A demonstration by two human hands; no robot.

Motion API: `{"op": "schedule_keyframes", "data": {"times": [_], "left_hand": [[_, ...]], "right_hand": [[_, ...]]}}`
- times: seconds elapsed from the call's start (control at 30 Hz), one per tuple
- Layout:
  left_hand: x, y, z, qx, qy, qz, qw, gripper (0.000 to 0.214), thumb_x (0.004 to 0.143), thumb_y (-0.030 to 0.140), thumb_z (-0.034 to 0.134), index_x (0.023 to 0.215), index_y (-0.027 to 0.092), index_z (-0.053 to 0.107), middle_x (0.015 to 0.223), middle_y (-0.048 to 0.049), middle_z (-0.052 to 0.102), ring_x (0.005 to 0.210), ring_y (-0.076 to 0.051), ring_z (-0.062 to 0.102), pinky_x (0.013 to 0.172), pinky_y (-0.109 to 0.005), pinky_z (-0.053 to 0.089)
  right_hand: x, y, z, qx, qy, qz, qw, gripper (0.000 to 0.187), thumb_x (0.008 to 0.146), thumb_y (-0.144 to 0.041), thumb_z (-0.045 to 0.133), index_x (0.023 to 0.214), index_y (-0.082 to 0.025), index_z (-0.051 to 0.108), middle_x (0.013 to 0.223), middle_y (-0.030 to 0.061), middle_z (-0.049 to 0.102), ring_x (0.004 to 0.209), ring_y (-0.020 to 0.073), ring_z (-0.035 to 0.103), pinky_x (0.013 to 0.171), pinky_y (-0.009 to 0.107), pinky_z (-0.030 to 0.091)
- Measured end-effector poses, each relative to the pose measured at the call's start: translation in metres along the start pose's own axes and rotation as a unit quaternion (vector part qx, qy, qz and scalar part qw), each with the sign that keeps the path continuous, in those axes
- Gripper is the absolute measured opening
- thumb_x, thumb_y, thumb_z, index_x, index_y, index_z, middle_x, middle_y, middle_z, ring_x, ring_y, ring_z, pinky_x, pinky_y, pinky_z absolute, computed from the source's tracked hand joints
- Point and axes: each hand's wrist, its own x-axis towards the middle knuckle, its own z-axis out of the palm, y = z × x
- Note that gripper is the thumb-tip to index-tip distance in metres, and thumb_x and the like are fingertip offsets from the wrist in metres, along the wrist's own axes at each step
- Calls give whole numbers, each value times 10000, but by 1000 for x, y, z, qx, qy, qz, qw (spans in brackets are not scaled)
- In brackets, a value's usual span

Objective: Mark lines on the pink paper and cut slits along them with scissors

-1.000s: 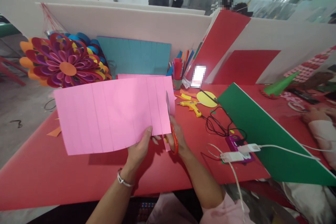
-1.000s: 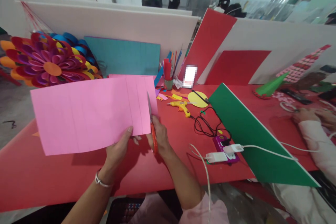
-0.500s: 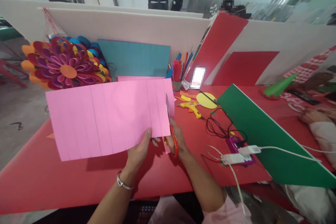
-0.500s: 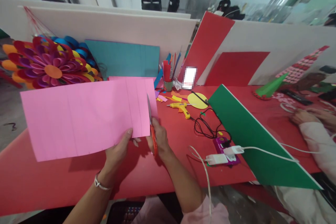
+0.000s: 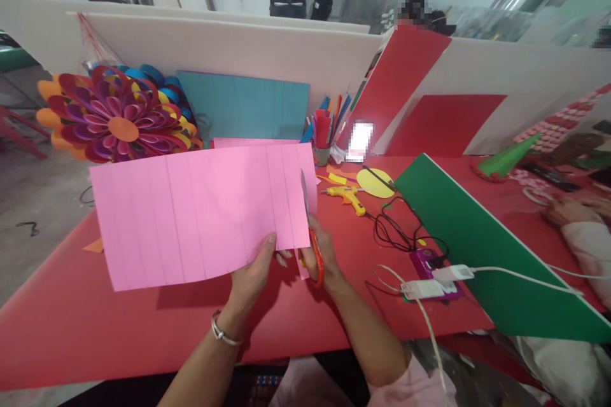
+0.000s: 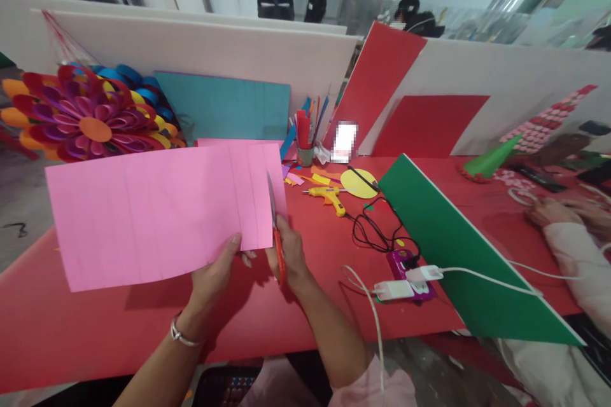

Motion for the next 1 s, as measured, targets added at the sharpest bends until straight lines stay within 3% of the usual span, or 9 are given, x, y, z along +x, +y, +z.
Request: {"op": "schedule_keyframes", "data": {"times": [0.23,0.43,0.7,1.0], "left_hand": [[1,-3,-1,0,0,8,1000,428,942,475,655,602,222,712,592,-35,709,571,-184,681,706,-325,610],[1,-3,-1,-10,-10,13,1000,411,957,447,649,617,227,719,602,-27,712,564,-175,672,678,-317,603],[-2,-2,3,-14,-25,-1,1000,424,938,460,672,588,225,715,586,-42,714,551,-185,673,670,-324,606],[-3,-2,3,10,-27,-22,999,451,936,472,651,562,229,717,586,-41,717,589,-181,693,738,-304,610]], "right_hand": [[-1,-2,1,8,5,17,1000,248,915,-482,610,859,-247,559,656,-33,538,578,166,537,581,288,455],[1,0,0,-19,-7,32,999,229,946,-480,578,916,-253,568,743,0,625,625,187,589,588,299,448],[6,9,-4,-42,-5,59,997,181,903,-422,578,968,-257,539,738,-7,616,571,181,561,523,285,402],[5,10,-3,-41,6,41,998,146,909,-391,558,943,-252,532,700,-11,614,560,182,558,509,279,400]]}}
